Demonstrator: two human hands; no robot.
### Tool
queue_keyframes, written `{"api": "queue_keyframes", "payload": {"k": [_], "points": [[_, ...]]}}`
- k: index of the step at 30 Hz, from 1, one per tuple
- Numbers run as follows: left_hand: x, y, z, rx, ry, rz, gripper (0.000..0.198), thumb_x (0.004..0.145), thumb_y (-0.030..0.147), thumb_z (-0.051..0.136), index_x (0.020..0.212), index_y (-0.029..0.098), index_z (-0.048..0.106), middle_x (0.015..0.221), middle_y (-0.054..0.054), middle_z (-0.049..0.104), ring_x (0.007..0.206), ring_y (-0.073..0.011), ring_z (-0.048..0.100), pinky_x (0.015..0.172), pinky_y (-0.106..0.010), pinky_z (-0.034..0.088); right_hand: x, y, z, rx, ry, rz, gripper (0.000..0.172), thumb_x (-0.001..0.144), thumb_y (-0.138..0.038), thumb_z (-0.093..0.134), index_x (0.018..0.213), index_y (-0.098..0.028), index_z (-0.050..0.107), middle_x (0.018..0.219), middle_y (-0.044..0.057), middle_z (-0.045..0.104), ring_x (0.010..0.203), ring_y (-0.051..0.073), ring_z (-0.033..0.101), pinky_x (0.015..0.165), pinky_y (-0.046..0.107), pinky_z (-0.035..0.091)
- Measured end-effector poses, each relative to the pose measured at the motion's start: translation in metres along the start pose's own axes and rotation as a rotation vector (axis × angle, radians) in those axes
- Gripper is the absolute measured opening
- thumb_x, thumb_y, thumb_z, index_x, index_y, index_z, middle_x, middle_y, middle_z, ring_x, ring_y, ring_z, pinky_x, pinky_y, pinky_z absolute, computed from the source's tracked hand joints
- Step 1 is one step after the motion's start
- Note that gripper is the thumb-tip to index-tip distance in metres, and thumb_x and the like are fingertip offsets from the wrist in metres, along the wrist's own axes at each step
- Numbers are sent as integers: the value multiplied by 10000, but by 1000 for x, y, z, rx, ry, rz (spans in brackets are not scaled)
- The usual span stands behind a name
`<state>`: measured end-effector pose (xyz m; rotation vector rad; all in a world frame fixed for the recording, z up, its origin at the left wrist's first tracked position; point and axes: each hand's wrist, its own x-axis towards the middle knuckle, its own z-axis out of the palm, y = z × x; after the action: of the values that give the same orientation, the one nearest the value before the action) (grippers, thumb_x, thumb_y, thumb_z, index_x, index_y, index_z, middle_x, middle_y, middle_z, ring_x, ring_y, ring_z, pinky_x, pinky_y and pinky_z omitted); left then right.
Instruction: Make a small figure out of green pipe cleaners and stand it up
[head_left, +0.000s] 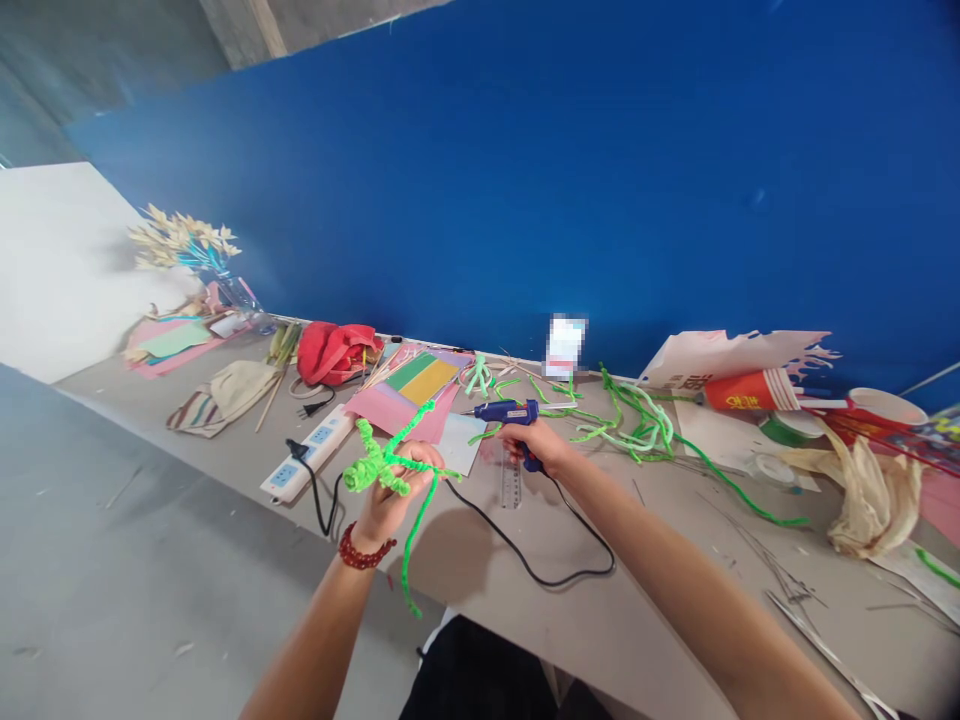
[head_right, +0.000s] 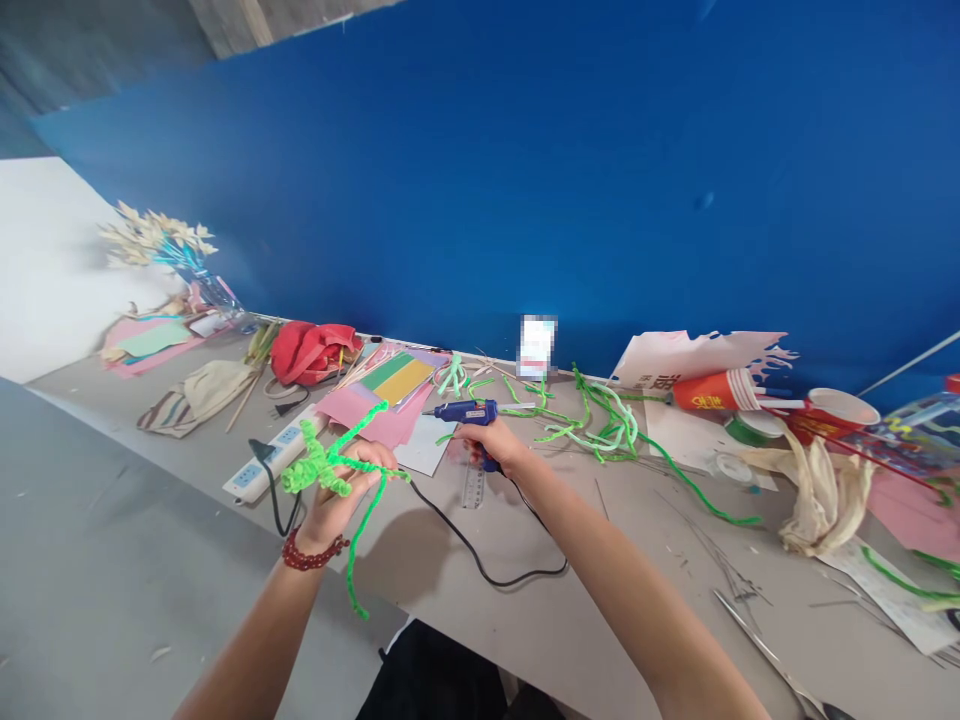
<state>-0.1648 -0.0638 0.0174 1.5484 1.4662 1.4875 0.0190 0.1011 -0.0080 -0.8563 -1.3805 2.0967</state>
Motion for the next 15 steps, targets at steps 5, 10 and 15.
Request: {"api": "queue_keyframes", "payload": {"k": [5,10,15], "points": [[-1,1,1,1,6,1,77,829,268,572,785,207,586,754,-49,652,739,-203,616,615,-310,494,-1,-3,-4,86,-48,57,251,585,-323,727,564,-178,523,543,-19,543,457,73,416,441,211,418],[-1,3,1,-52,-43,28,95,844,278,546,796,203,578,774,-46,652,742,-194,603,626,-308,489,0,-3,-6,130,-56,91,264,623,-328,690,557,-186,478,528,-26,519,463,76,423,475,214,443],[-3,6,2,-34,-43,42,100,854,266,531,785,204,570,769,-46,652,754,-199,604,649,-321,484,1,-3,-4,143,-51,79,301,653,-304,665,525,-201,413,464,-58,436,421,67,364,485,222,447]]}}
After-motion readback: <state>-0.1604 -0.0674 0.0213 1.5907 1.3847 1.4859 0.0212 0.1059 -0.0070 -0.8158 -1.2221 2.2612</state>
